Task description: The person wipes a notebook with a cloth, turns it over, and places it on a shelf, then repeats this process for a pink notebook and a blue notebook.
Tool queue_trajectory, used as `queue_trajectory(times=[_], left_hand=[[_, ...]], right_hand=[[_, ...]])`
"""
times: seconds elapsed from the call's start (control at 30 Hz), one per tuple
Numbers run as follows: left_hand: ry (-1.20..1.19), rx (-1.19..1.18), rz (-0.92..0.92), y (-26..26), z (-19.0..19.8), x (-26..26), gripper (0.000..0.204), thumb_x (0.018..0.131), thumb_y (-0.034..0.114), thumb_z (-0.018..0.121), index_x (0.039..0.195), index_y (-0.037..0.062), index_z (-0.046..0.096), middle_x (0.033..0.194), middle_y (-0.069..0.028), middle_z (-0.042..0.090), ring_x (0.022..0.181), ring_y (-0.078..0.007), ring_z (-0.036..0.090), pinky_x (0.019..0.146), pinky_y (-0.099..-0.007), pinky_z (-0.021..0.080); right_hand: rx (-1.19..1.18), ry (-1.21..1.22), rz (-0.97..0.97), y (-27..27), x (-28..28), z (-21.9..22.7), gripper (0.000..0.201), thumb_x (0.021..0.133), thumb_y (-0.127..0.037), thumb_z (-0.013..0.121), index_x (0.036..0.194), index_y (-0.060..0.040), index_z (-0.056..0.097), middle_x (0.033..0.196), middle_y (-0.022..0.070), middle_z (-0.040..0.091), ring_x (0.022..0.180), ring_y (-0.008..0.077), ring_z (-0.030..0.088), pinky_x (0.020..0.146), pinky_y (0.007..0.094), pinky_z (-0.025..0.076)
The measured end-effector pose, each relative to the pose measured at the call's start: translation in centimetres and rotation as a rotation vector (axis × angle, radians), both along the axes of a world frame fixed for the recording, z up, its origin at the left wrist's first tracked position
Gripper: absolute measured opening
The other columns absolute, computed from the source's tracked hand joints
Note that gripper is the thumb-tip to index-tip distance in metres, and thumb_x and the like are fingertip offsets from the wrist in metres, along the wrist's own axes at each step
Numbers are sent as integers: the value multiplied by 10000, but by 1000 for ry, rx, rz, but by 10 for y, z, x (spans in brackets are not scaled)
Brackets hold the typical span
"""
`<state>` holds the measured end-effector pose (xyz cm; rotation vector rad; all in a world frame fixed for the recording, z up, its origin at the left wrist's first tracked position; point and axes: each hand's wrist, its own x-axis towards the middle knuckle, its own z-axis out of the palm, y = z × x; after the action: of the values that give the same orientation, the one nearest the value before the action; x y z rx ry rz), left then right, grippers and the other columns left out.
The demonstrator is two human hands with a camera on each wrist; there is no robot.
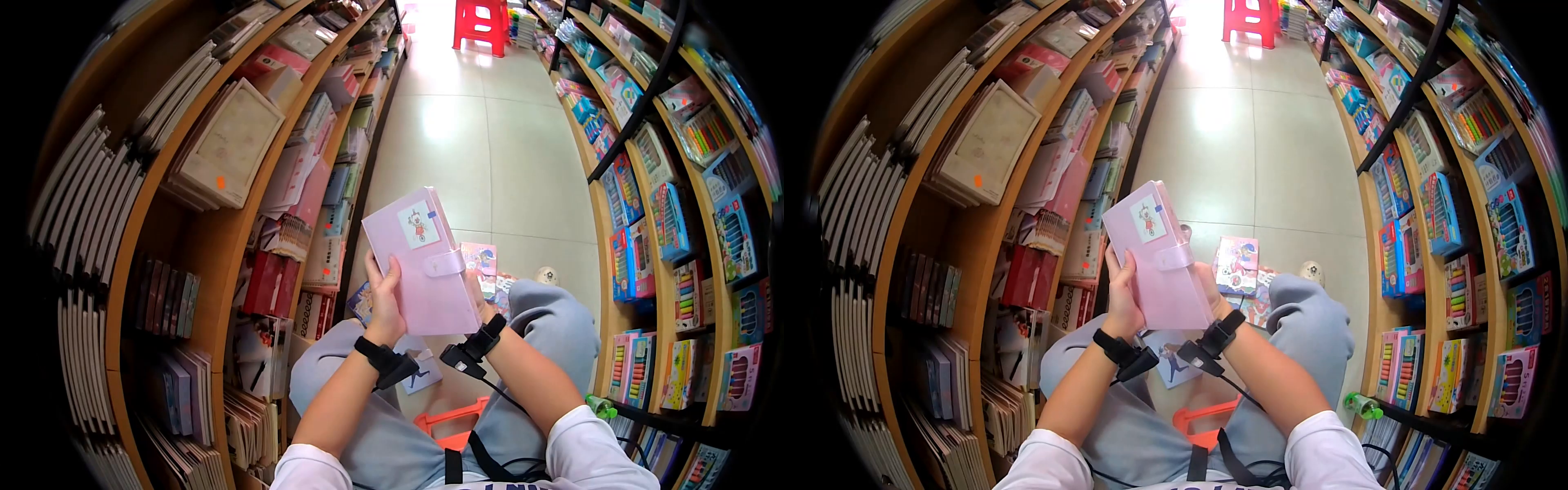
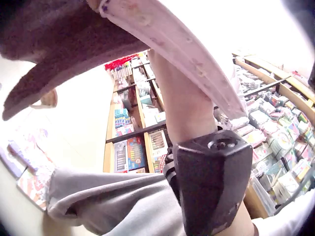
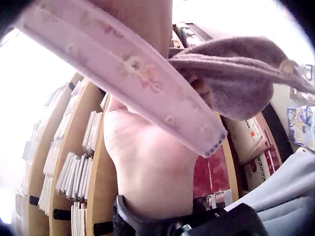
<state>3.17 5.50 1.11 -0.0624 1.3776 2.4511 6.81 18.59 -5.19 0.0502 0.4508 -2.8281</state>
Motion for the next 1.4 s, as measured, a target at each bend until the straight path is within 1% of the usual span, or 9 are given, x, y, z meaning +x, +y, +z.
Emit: queue_trajectory(times=[0.43,0.5,0.57,0.63,0.67,1.07,1.2,1.3,1.4], left_hand=[[120,7,-45,-17,6,-11,451,918,96,535,1327,84,346,1253,-97,483,1125,-192,502,961,-329,407],[140,-4,5,-21,3,-19,441,914,90,540,1313,81,352,1254,-104,481,1116,-198,511,959,-334,413],[168,14,48,-26,2,-28,441,917,104,538,1316,85,350,1258,-104,481,1120,-207,512,962,-345,419],[200,61,85,-29,10,-33,453,925,138,528,1335,98,338,1267,-96,484,1139,-218,505,971,-362,424],[168,52,120,-30,18,-34,434,934,152,519,1327,107,341,1255,-102,489,1125,-222,517,950,-362,448],[145,139,240,-54,-6,-73,399,949,147,509,1299,61,337,1245,-114,491,1107,-218,533,922,-354,474],[163,20,273,-51,-11,-70,385,961,201,487,1281,8,394,1182,-130,544,1061,-242,572,881,-363,504],[107,30,273,-48,-11,-65,389,940,150,530,1277,28,377,1208,-122,521,1071,-221,559,891,-349,493],[115,-47,315,-47,-9,-63,382,954,207,515,1261,22,384,1174,-126,538,1029,-221,581,855,-349,512]], right_hand=[[-24,-188,-36,-9,7,6,472,920,-348,438,1257,-22,492,1163,155,586,964,249,623,783,329,535],[647,194,-94,-12,1,-5,493,910,-376,445,1277,-49,483,1221,129,561,1035,250,592,856,364,500],[551,230,-51,-15,-2,-12,515,898,-403,455,1294,-74,474,1273,103,535,1111,250,549,936,401,443],[-303,-98,96,-23,3,5,538,884,-429,467,1307,-97,466,1318,75,506,1190,251,492,1022,441,362],[-363,33,142,-23,5,17,547,902,-428,436,1319,-74,448,1332,104,489,1253,270,424,1086,472,250],[-226,133,-143,13,-1,59,474,968,-310,371,1344,-21,379,1390,144,414,1296,325,365,1102,490,227],[-38,95,-312,27,-3,64,448,972,-275,383,1326,-2,396,1343,133,465,1278,281,393,1089,427,264],[706,-47,-266,24,0,44,400,970,-233,391,1278,16,454,1287,117,508,1232,253,434,1052,331,284],[1484,605,-327,8,3,69,433,844,-139,481,1252,4,502,1296,173,495,1261,295,389,1056,405,246]])
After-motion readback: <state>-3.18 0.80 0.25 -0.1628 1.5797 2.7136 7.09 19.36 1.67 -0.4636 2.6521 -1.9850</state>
